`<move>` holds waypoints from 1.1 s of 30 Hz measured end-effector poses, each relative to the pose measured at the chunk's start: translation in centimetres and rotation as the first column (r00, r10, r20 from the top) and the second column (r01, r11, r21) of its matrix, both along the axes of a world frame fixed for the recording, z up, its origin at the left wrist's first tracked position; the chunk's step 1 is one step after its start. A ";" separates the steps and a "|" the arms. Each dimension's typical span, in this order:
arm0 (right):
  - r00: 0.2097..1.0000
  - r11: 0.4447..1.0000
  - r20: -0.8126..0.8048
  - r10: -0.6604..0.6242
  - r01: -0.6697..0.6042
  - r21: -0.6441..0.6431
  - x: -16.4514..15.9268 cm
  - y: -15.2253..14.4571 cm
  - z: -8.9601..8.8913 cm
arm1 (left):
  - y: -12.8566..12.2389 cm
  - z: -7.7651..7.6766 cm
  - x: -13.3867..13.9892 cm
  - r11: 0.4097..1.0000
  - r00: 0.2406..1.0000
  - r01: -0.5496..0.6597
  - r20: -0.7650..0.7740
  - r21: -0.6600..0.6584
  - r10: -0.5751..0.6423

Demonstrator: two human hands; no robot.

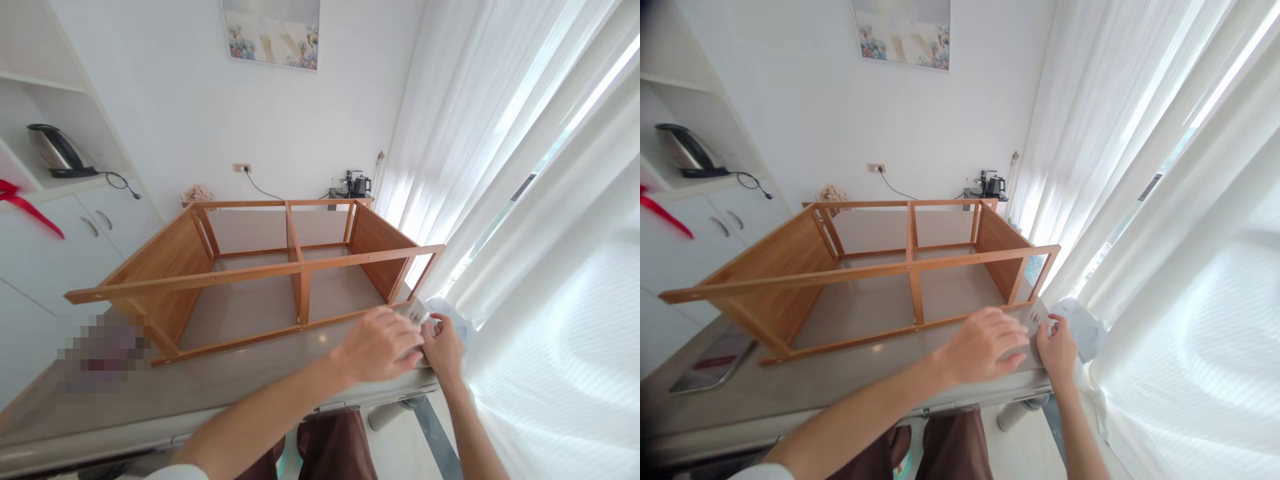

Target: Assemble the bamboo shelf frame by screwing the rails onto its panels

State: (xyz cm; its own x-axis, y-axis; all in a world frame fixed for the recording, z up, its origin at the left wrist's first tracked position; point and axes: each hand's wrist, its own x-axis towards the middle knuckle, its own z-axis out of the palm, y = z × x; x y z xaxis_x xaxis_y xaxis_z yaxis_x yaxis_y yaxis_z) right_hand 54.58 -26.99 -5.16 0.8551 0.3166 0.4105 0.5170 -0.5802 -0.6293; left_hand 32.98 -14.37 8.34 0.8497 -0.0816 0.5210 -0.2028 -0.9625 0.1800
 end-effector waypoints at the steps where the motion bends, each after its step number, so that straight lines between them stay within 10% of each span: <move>1: 1.000 1.000 0.013 -0.003 0.003 -0.010 0.1 0.0 -0.1 | -0.2 -1.5 -1.8 0.999 0.998 -0.002 -0.056 -0.046 0.000; 5: 0.997 0.999 0.082 -0.007 0.011 -0.039 -0.1 0.0 -0.3 | 1.6 -5.3 -8.0 0.959 0.966 -0.230 -0.157 -0.163 0.205; 14: 0.993 0.993 0.020 -0.112 0.113 -0.042 -0.3 0.2 -0.5 | 9.2 -6.4 -13.8 0.689 0.692 -0.721 -0.120 -0.069 0.712; 33: 0.998 0.966 -0.034 0.060 -0.067 -0.249 3.2 -0.8 -0.2 | 12.1 -9.9 -12.4 0.751 0.748 -0.660 -0.100 -0.008 0.657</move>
State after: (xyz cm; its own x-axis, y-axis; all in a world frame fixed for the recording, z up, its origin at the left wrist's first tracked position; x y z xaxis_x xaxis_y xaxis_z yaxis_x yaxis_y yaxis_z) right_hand 57.81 -27.75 -5.33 0.8391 0.4604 0.2897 0.5434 -0.6870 -0.4824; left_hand 20.56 -2.29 -1.59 0.7256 0.5341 0.4338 0.4967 -0.8429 0.2069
